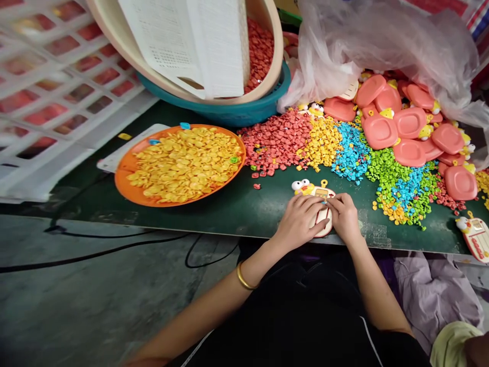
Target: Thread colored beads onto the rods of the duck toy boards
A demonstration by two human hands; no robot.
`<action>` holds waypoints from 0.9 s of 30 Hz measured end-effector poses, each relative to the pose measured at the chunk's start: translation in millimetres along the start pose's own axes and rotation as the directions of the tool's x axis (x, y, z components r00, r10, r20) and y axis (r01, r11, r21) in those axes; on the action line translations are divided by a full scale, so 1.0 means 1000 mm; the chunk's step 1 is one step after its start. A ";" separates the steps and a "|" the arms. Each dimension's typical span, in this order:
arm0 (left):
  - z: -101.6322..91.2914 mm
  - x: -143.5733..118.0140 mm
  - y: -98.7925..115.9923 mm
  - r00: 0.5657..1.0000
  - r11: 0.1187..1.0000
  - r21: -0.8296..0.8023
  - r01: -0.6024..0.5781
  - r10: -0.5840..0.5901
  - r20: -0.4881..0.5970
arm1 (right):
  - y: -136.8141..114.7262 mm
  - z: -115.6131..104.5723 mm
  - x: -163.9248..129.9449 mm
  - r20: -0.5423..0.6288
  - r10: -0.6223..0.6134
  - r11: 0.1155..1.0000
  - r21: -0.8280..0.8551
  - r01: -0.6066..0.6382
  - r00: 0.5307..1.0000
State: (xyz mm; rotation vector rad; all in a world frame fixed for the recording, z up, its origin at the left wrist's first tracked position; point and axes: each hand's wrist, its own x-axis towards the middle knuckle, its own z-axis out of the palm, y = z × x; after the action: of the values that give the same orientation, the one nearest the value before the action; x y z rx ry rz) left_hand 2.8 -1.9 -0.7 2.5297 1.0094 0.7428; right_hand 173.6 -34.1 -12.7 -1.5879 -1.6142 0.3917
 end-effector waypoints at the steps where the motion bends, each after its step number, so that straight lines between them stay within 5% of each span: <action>1: 0.000 0.000 0.001 1.000 1.000 0.002 -0.003 0.003 0.001 | 0.000 0.000 -0.002 -0.010 0.004 1.000 -0.005 -0.004 1.000; 9: 0.004 0.000 0.003 0.995 0.996 0.010 0.084 -0.083 -0.053 | -0.002 -0.002 -0.001 -0.002 0.011 0.997 -0.079 -0.011 1.000; 17: 0.008 -0.002 -0.004 0.989 0.990 -0.052 0.133 -0.136 -0.061 | -0.004 -0.006 0.005 0.189 -0.190 0.980 0.090 0.176 0.963; 20: 0.005 0.000 -0.004 0.996 0.997 -0.037 0.066 -0.068 -0.052 | 0.016 -0.018 0.019 0.021 -0.068 0.996 0.064 0.067 0.997; 23: 0.003 0.002 -0.003 1.000 1.000 -0.004 -0.020 0.020 -0.006 | 0.044 -0.033 0.042 -0.165 0.077 0.989 -0.108 -0.096 0.983; 27: 0.005 0.000 -0.003 0.994 0.996 -0.083 -0.022 0.012 -0.112 | 0.053 -0.041 0.053 -0.094 0.097 0.984 -0.142 -0.109 0.991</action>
State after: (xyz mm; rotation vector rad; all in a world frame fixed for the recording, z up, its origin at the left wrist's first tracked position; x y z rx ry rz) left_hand 4.6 -0.4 -6.3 2.4514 0.9716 0.9206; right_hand 245.9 10.7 -8.4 -1.7804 -1.5283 0.2583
